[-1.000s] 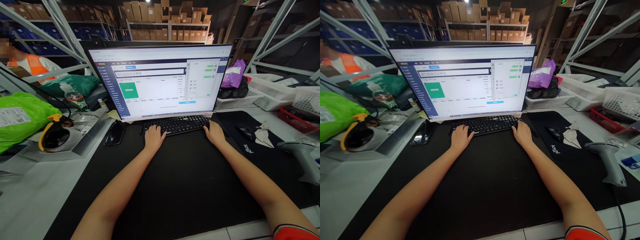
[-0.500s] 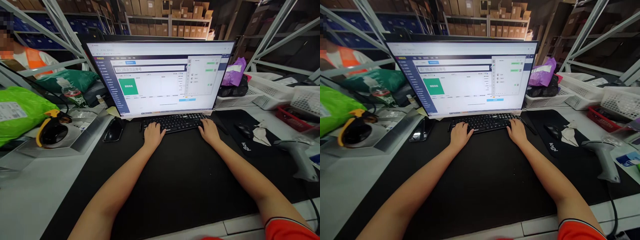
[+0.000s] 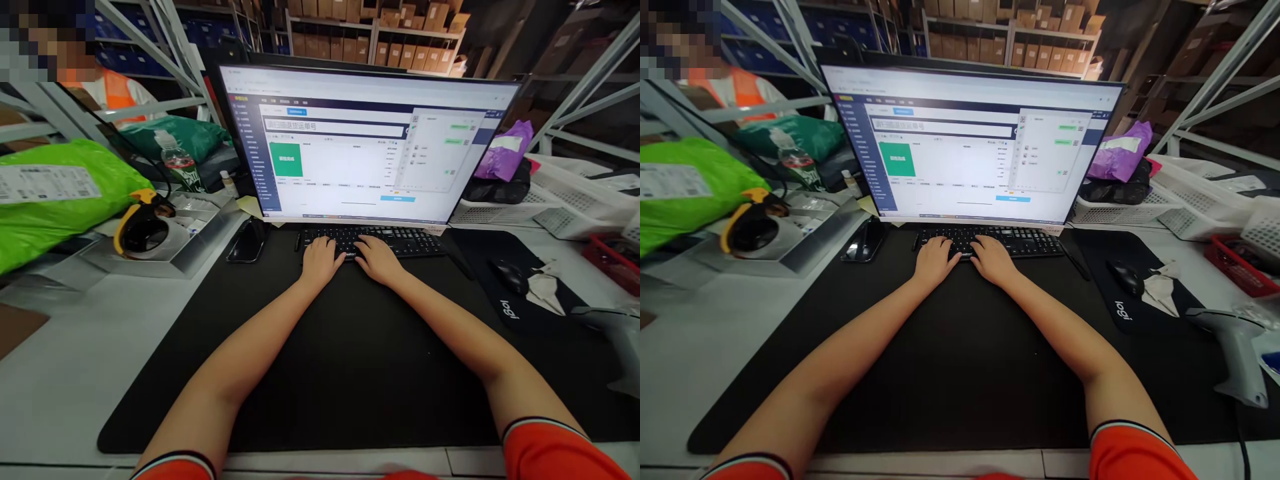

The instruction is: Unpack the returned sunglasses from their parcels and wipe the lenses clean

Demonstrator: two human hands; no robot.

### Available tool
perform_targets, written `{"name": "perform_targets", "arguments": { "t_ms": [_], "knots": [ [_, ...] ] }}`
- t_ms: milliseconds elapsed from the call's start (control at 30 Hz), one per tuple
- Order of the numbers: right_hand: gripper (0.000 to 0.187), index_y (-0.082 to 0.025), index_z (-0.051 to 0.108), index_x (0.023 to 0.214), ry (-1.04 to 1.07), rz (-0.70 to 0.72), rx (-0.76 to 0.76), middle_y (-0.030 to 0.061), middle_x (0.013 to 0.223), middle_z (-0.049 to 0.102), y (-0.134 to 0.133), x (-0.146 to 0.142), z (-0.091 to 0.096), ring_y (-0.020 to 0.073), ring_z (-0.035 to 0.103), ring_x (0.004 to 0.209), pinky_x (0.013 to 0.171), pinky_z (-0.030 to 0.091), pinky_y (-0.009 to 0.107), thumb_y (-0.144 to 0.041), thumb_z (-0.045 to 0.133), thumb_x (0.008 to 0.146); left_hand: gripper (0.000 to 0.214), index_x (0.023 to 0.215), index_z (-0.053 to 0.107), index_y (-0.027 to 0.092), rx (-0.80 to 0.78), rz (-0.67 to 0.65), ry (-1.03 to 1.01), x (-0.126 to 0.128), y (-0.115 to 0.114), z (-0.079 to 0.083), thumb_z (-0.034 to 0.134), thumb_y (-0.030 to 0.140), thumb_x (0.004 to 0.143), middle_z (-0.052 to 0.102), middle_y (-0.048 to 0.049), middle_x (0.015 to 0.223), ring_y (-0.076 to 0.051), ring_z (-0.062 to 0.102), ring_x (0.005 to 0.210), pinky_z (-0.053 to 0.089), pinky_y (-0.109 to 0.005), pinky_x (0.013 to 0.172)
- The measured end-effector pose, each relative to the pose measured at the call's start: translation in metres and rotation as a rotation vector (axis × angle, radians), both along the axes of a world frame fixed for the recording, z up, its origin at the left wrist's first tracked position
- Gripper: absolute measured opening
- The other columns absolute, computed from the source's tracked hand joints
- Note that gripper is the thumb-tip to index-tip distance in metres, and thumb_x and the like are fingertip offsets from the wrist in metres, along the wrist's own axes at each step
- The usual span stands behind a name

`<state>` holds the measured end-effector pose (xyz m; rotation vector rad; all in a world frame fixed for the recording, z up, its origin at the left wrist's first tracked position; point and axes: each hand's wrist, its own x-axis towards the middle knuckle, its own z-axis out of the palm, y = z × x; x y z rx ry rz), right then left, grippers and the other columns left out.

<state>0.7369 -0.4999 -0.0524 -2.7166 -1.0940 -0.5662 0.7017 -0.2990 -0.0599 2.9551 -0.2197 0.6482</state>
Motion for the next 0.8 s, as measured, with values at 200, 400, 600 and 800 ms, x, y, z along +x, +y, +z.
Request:
{"name": "perform_targets", "arguments": {
  "t_ms": [200, 400, 600, 800],
  "knots": [
    [0.04, -0.008, 0.067, 0.124, -0.076, -0.249, 0.048, 0.0269, 0.135, 0.06, -0.148, -0.004, 0.024, 0.0418, 0.054, 0.126, 0.107, 0.04, 0.061, -0.031, 0.046, 0.099, 0.039, 0.12, 0.064, 0.014, 0.0, -0.011, -0.006, -0.002, -0.001, 0.003, 0.051, 0.045, 0.1, 0.063, -0.0186, 0.128, -0.033, 0.057, 0.117, 0.048, -0.042, 0.093],
    [0.056, -0.004, 0.063, 0.129, -0.097, -0.937, 0.143, 0.029, 0.13, 0.06, -0.336, -0.029, 0.011, 0.0398, 0.052, 0.126, 0.108, 0.039, 0.053, -0.046, 0.041, 0.098, 0.038, 0.119, 0.063, 0.013, -0.021, -0.023, -0.001, 0.0, -0.004, 0.001, 0.051, 0.044, 0.1, 0.062, -0.0193, 0.127, -0.035, 0.056, 0.117, 0.047, -0.044, 0.094],
    [0.062, -0.005, 0.054, 0.14, 0.016, -0.899, 0.134, 0.0257, 0.133, 0.061, -0.369, -0.042, -0.022, 0.0329, 0.055, 0.125, 0.107, 0.043, 0.045, -0.048, 0.04, 0.097, 0.039, 0.121, 0.062, 0.012, -0.015, -0.036, 0.006, -0.003, -0.005, 0.0, 0.051, 0.043, 0.101, 0.062, -0.0201, 0.129, -0.034, 0.056, 0.12, 0.045, -0.043, 0.098],
    [0.065, -0.017, 0.054, 0.142, 0.026, -0.818, 0.117, 0.018, 0.139, 0.058, -0.354, -0.018, -0.029, 0.0313, 0.051, 0.133, 0.106, 0.043, 0.042, -0.055, 0.055, 0.089, 0.04, 0.124, 0.061, 0.011, 0.016, -0.026, 0.003, -0.007, -0.006, 0.002, 0.05, 0.043, 0.101, 0.061, -0.0208, 0.131, -0.035, 0.055, 0.122, 0.044, -0.044, 0.1]
  ]
}}
